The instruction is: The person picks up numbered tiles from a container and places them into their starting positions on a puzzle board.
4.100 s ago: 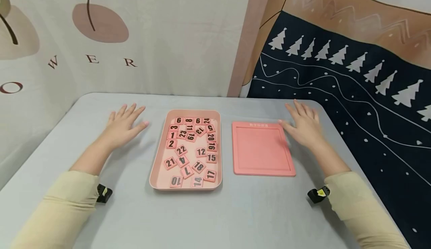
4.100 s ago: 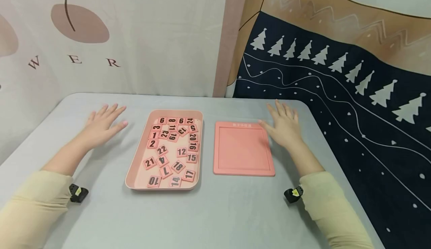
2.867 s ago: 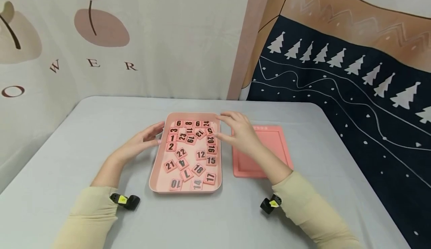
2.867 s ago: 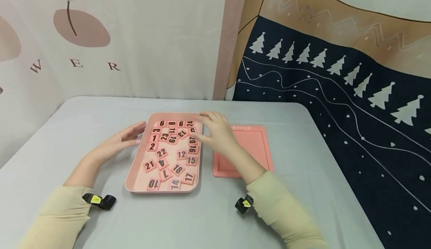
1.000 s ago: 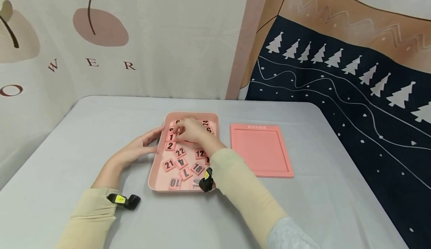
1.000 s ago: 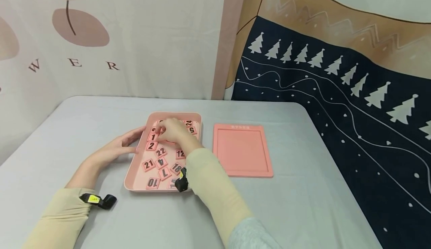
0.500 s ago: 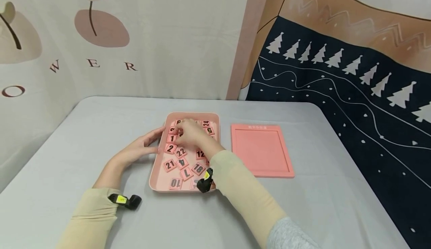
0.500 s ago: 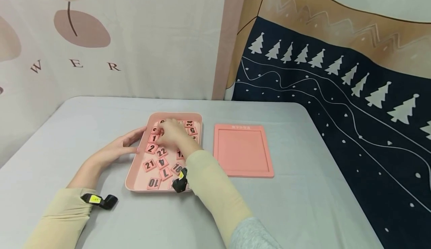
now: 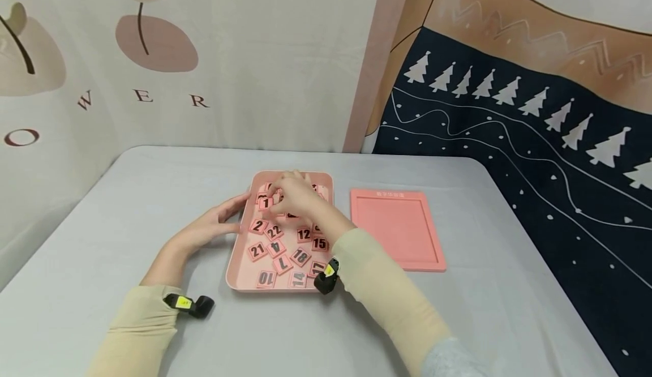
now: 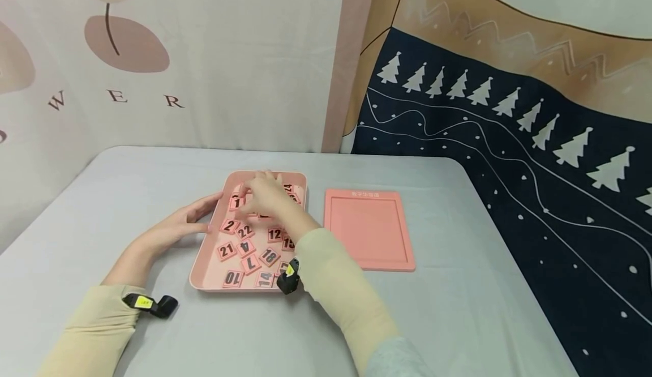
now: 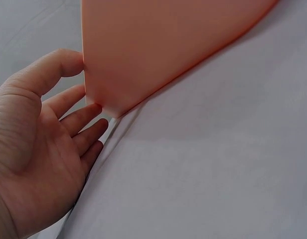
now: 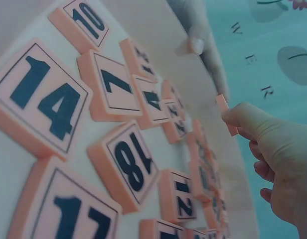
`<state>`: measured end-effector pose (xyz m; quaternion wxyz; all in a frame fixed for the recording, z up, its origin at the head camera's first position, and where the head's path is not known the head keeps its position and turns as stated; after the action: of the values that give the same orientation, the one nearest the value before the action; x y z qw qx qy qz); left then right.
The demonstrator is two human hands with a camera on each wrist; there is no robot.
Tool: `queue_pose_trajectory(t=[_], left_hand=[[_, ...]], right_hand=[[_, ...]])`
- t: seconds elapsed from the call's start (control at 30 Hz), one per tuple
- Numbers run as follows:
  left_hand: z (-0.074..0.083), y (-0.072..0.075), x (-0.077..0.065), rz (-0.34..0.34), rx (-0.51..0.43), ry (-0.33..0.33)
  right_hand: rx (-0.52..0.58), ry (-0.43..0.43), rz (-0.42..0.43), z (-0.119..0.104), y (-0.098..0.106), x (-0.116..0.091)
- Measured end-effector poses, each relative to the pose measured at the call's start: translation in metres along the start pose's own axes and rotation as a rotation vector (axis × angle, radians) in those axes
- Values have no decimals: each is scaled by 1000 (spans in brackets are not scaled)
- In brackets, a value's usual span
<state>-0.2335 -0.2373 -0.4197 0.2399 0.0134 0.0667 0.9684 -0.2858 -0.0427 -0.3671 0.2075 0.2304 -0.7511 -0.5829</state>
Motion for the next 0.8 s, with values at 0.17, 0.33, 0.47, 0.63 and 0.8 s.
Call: queue_pose_trajectory(t=[0.17,0.33,0.47,0.63,0.8], left_hand=[[0,0,0,6,-1,27],[0,-1,1,4,-3,21],[1,-2,1,5,-3,10],[2,-3,0,12,-4,9],[2,-1,-1,14,4,6]], right_hand=[[-35,37,50,-1,15,-10],[-54,51,101,3,26,-23],[-31,50,128,11,32,-36],[14,47,191,27,39,-53],[26,37,245,46,43,-68]])
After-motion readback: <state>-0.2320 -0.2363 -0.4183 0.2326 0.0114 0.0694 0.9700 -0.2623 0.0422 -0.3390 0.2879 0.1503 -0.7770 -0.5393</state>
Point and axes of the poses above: each hand's wrist, its own x-axis towards the middle knuckle, its own y-axis out of the back of the hand, z = x × y, the point moved 4 cm from there along x, towards the middle knuckle, and after that the axes turned 11 degrees about -x, right-handed, at the moved point
